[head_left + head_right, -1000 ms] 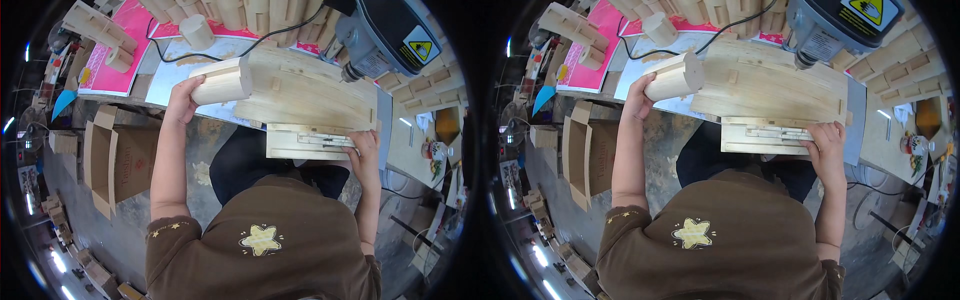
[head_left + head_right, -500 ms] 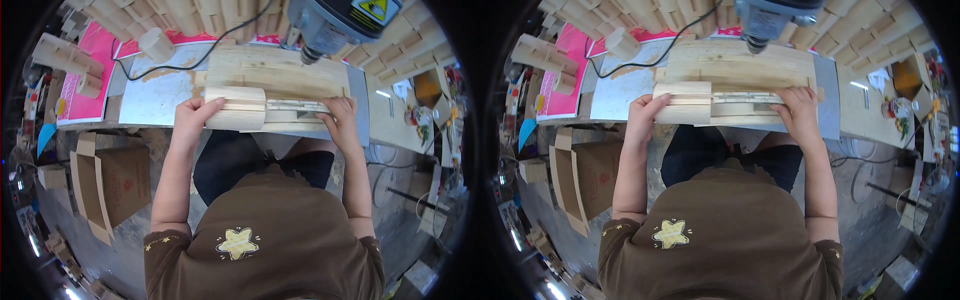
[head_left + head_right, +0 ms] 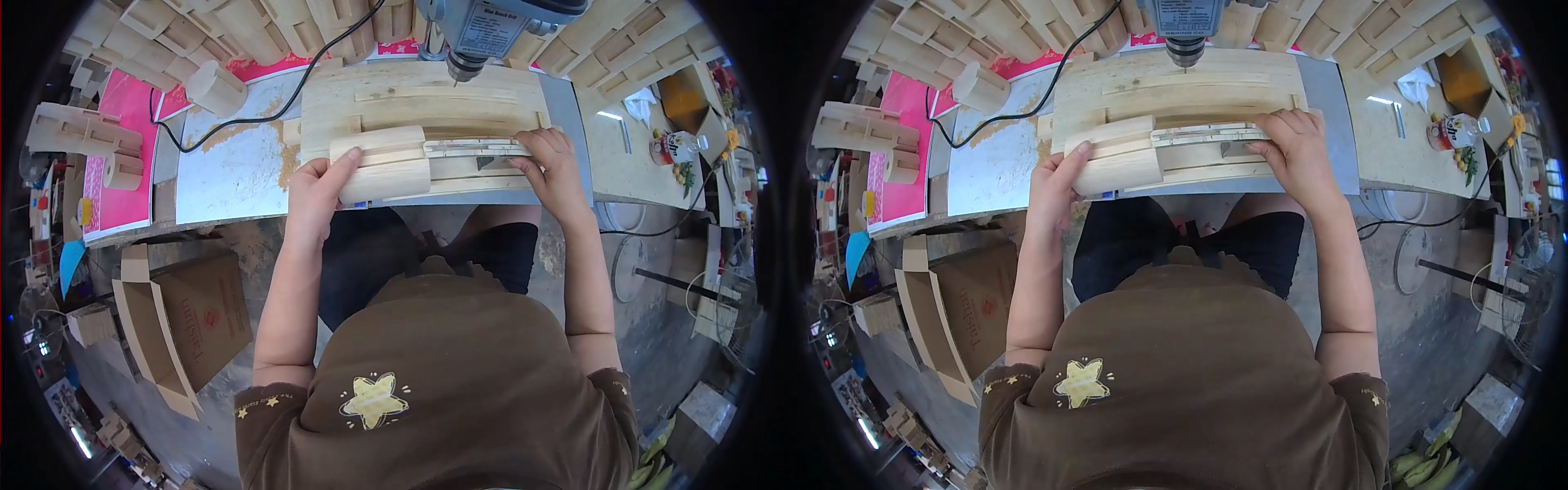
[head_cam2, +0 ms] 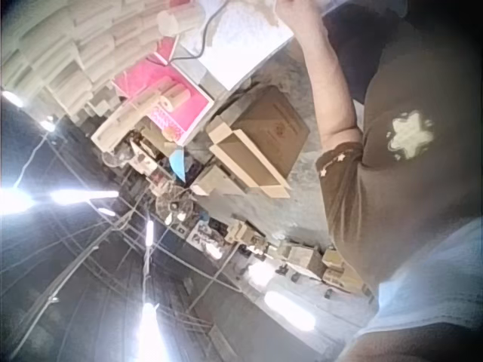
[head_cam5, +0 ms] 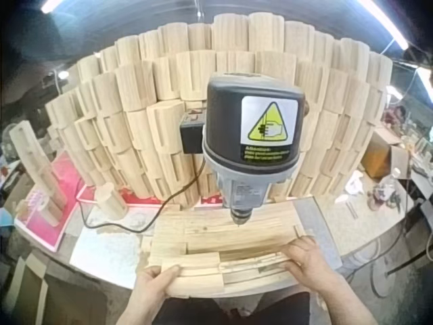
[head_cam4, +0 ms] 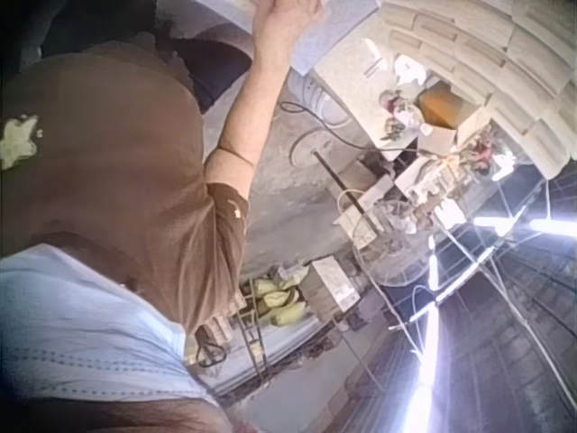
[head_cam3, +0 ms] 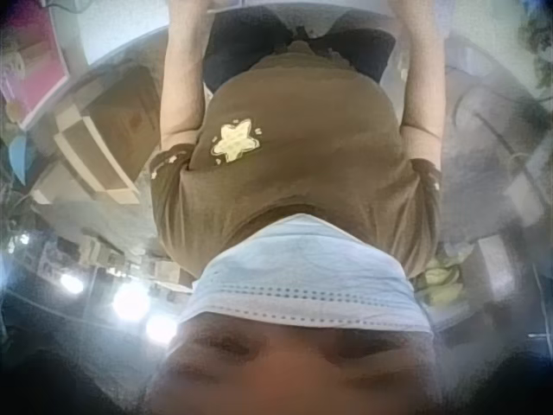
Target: Using a drill press to drill holes into cylindrical wooden blocks.
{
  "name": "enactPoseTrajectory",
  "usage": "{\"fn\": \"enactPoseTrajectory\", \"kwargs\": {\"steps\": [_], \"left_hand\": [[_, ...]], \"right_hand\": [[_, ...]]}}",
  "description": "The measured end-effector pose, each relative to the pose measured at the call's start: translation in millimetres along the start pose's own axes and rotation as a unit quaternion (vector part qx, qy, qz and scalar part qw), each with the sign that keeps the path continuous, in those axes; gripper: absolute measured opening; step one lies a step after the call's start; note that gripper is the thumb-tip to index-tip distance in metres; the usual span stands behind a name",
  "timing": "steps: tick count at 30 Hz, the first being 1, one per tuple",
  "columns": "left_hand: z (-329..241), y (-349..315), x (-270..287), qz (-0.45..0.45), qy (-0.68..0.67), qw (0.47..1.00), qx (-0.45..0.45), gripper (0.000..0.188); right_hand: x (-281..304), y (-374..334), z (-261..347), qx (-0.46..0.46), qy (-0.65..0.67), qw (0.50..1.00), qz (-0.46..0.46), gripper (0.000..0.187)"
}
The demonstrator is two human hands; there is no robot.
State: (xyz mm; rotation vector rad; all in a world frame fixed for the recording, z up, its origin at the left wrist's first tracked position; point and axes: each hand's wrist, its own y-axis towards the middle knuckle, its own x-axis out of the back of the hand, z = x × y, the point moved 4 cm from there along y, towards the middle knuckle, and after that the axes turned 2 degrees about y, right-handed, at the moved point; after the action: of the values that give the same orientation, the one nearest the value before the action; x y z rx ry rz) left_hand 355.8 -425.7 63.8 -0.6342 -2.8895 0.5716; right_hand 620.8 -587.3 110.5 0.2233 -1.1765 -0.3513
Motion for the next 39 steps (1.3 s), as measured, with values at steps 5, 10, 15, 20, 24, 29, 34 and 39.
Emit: {"fn": "enactPoseTrajectory", "kwargs": {"steps": [5,10,15,20,24,29,34,39], "left_hand": [[-4.1,-2.6,-17.9,0.009,0.013,1.000,0.001,0.038],[8.5,1.7,-61.4,0.109,0.007,0.990,-0.086,0.035],[14.1,-10.0,-50.2,0.041,0.112,0.958,-0.261,0.043],[22.2,-8.3,-64.9,0.002,0.272,0.847,-0.457,0.067],[14.5,17.9,-72.6,-0.062,0.359,0.808,-0.463,0.067],[5.9,43.4,-64.7,-0.096,0.388,0.789,-0.466,0.062],[10.3,51.1,-48.4,-0.068,0.374,0.822,-0.425,0.056],[11.0,50.6,-47.4,-0.067,0.377,0.818,-0.430,0.054]], "right_hand": [[-1.1,-0.7,1.3,0.004,-0.004,1.000,-0.008,0.031],[-7.4,4.9,6.3,0.023,-0.009,0.999,-0.029,0.030],[-7.4,2.9,6.0,0.032,-0.016,0.997,-0.067,0.034],[-9.8,12.4,-6.1,-0.026,-0.026,0.996,-0.086,0.039],[-16.1,33.0,-21.9,-0.033,-0.030,0.995,-0.085,0.039],[-27.0,51.5,-26.1,-0.040,-0.022,0.994,-0.095,0.040],[-22.0,57.6,-18.1,-0.059,0.086,0.989,-0.100,0.041],[71.2,89.8,-46.2,-0.003,0.222,0.930,-0.292,0.037]]}}
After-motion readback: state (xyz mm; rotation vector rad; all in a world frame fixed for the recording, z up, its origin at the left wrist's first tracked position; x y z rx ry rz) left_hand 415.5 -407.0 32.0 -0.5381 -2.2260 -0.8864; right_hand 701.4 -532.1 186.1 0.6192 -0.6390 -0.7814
